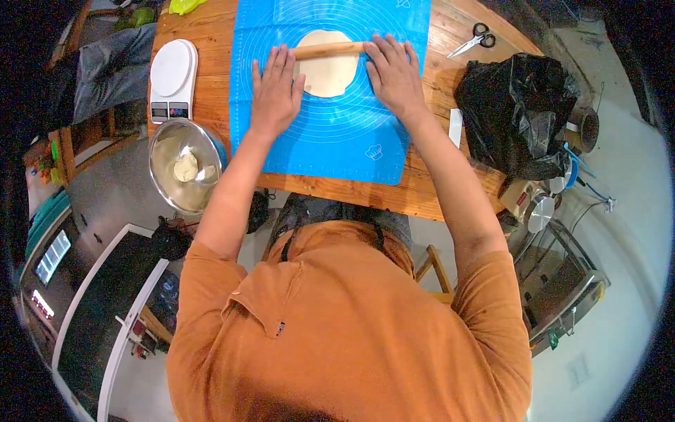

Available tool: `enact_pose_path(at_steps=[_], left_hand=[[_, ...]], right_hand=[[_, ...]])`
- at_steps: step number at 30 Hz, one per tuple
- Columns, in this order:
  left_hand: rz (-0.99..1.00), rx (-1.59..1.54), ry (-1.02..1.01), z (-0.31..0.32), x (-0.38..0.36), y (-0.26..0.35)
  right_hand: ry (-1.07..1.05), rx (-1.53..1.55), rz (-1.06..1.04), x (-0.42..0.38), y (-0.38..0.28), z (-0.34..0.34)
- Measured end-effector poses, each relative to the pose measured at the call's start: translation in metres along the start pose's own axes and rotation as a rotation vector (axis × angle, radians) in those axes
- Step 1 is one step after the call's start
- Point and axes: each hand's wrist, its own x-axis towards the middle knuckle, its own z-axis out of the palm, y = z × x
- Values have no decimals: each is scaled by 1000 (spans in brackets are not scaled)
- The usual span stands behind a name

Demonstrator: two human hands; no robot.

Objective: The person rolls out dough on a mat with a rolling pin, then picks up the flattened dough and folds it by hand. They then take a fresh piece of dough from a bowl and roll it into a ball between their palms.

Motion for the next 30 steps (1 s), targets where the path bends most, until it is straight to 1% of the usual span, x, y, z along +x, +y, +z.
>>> enact_pose_path(at_steps=[1, 2, 3, 4, 5, 6, 7, 8, 10, 12, 16, 18, 24, 28, 30], left_hand=[[-2, -1, 4, -6, 7, -1], [-46, -40, -21, -11, 20, -7], [-89, -80, -46, -11, 32, -12], [-93, -82, -44, -3, 44, -17], [-55, -47, 73, 9, 56, -24], [-19, -12, 189, 19, 62, -29], [-28, -15, 188, 30, 60, -35], [-30, 39, 158, 41, 54, -40], [-34, 90, 129, 40, 45, -34], [-75, -9, 104, 32, 26, -17], [-121, -31, 72, 23, 4, 1], [-136, 19, 33, 21, -4, 8], [-186, 59, -31, 14, -32, 33], [-235, 76, -41, 13, -49, 50], [-261, 103, -96, 10, -55, 58]], right_hand=[[-16, 64, 34, 6, 2, 1], [-36, 128, 70, 11, 3, 3], [-38, 126, 68, 21, 3, 9], [61, 71, 69, 35, 2, 16], [157, 17, 69, 43, 1, 20], [148, 18, 63, 46, -2, 20], [60, -72, 60, 48, -2, 19], [-29, -162, 58, 48, -4, 18], [-41, -176, 44, 35, -3, 20], [-44, -193, 29, 22, -2, 19], [-83, -129, -29, 3, -2, 12], [-85, -106, -50, -2, -2, 7], [-170, -167, -122, -16, -2, -9], [-230, -152, -129, -27, -4, -20], [-245, -157, -140, -32, -4, -26]])
